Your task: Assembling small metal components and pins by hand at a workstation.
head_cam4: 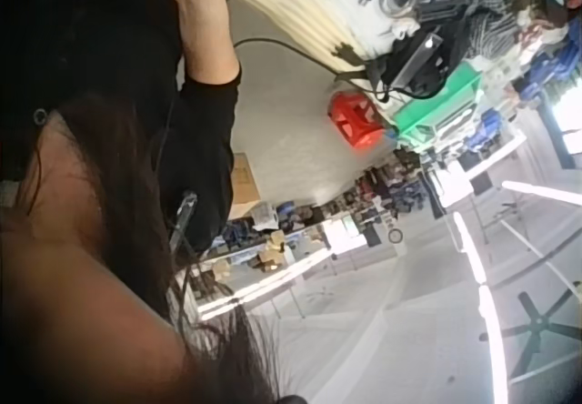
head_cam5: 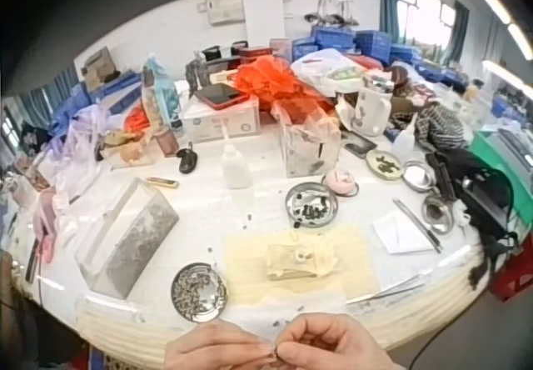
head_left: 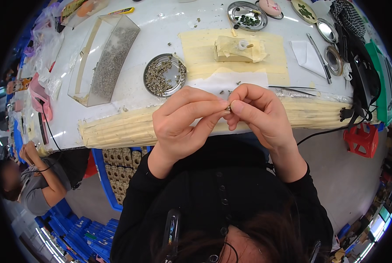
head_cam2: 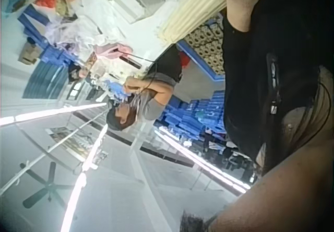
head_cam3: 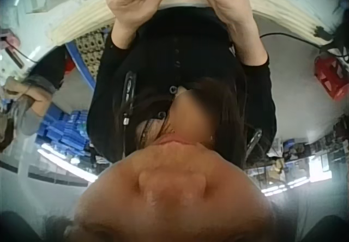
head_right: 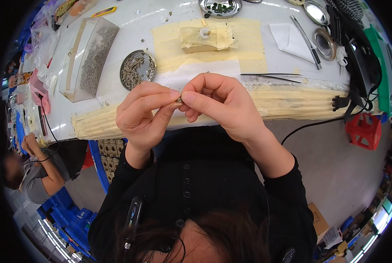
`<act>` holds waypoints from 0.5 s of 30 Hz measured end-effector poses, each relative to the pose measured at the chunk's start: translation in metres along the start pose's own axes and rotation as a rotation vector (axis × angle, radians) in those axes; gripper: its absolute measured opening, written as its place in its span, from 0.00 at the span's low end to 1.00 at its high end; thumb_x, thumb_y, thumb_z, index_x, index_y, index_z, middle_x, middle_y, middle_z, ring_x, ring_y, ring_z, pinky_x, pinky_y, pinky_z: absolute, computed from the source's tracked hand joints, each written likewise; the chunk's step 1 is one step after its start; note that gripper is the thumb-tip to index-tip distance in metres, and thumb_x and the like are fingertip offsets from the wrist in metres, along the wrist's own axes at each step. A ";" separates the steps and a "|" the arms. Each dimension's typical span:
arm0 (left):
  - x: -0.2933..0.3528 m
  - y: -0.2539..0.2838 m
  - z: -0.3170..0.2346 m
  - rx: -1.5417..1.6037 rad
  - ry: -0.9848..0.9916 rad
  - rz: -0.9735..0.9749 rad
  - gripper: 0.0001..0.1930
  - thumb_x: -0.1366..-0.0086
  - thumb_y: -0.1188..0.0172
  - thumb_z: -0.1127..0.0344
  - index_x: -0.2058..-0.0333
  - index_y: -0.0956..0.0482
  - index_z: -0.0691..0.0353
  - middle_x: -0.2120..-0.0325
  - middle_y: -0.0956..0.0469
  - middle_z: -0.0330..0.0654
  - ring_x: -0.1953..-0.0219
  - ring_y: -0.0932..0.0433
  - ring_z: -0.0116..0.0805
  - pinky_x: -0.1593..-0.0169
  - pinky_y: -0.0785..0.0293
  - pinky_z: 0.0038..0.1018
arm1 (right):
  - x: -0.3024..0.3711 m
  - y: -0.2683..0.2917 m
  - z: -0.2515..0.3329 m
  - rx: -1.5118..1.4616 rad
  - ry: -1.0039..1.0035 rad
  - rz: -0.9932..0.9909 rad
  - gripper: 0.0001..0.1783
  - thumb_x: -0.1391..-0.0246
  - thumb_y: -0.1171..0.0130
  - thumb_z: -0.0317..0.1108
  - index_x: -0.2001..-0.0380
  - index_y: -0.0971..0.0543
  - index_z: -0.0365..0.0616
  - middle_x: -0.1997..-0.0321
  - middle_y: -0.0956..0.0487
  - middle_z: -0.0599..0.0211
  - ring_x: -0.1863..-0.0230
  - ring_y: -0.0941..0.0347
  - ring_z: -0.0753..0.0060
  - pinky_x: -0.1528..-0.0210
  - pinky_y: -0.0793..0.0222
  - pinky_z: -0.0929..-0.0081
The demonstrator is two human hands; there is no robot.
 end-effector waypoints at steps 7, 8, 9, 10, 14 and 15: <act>0.000 -0.004 -0.007 -0.222 -0.127 -0.015 0.11 0.52 0.33 0.83 0.67 0.19 0.68 0.72 0.20 0.44 0.72 0.22 0.36 0.69 0.28 0.25 | 0.005 -0.004 0.004 0.364 0.310 -0.181 0.06 0.42 0.42 0.27 0.68 0.24 0.34 0.71 0.21 0.68 0.70 0.26 0.82 0.64 0.29 0.83; 0.000 -0.005 -0.009 -0.288 -0.147 -0.011 0.11 0.53 0.33 0.83 0.67 0.19 0.68 0.72 0.20 0.44 0.72 0.22 0.36 0.69 0.28 0.25 | 0.005 -0.004 0.006 0.490 0.391 -0.190 0.05 0.42 0.42 0.27 0.68 0.24 0.34 0.71 0.21 0.68 0.70 0.26 0.82 0.64 0.29 0.83; -0.001 -0.005 -0.010 -0.303 -0.154 -0.010 0.11 0.53 0.33 0.83 0.68 0.19 0.68 0.72 0.20 0.44 0.72 0.22 0.36 0.69 0.28 0.25 | 0.006 -0.005 0.009 0.615 0.473 -0.198 0.05 0.42 0.42 0.27 0.68 0.24 0.34 0.71 0.21 0.68 0.70 0.26 0.82 0.64 0.29 0.83; -0.001 -0.005 -0.011 -0.319 -0.160 -0.009 0.11 0.53 0.33 0.83 0.68 0.19 0.68 0.73 0.20 0.45 0.73 0.23 0.37 0.69 0.28 0.25 | 0.006 -0.005 0.010 0.660 0.494 -0.197 0.05 0.42 0.42 0.27 0.68 0.24 0.34 0.71 0.21 0.68 0.70 0.26 0.82 0.64 0.28 0.83; -0.001 -0.003 -0.008 -0.220 -0.130 0.008 0.11 0.52 0.33 0.83 0.68 0.19 0.69 0.72 0.20 0.45 0.73 0.22 0.37 0.69 0.28 0.24 | 0.002 -0.001 0.005 0.311 0.268 -0.108 0.06 0.42 0.42 0.27 0.67 0.24 0.35 0.70 0.22 0.68 0.70 0.26 0.82 0.64 0.27 0.82; -0.001 -0.003 -0.005 -0.148 -0.093 0.008 0.11 0.53 0.33 0.83 0.68 0.19 0.69 0.72 0.20 0.45 0.72 0.22 0.37 0.69 0.28 0.24 | 0.001 0.000 0.000 0.093 0.133 -0.066 0.06 0.42 0.42 0.28 0.67 0.24 0.34 0.70 0.22 0.68 0.69 0.26 0.82 0.64 0.27 0.82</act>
Point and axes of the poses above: each hand's wrist, its own x-axis away from the middle knuckle, its own y-axis out of the back of the hand, z = x × y, the point moved 4 cm from there along -x, towards the middle knuckle
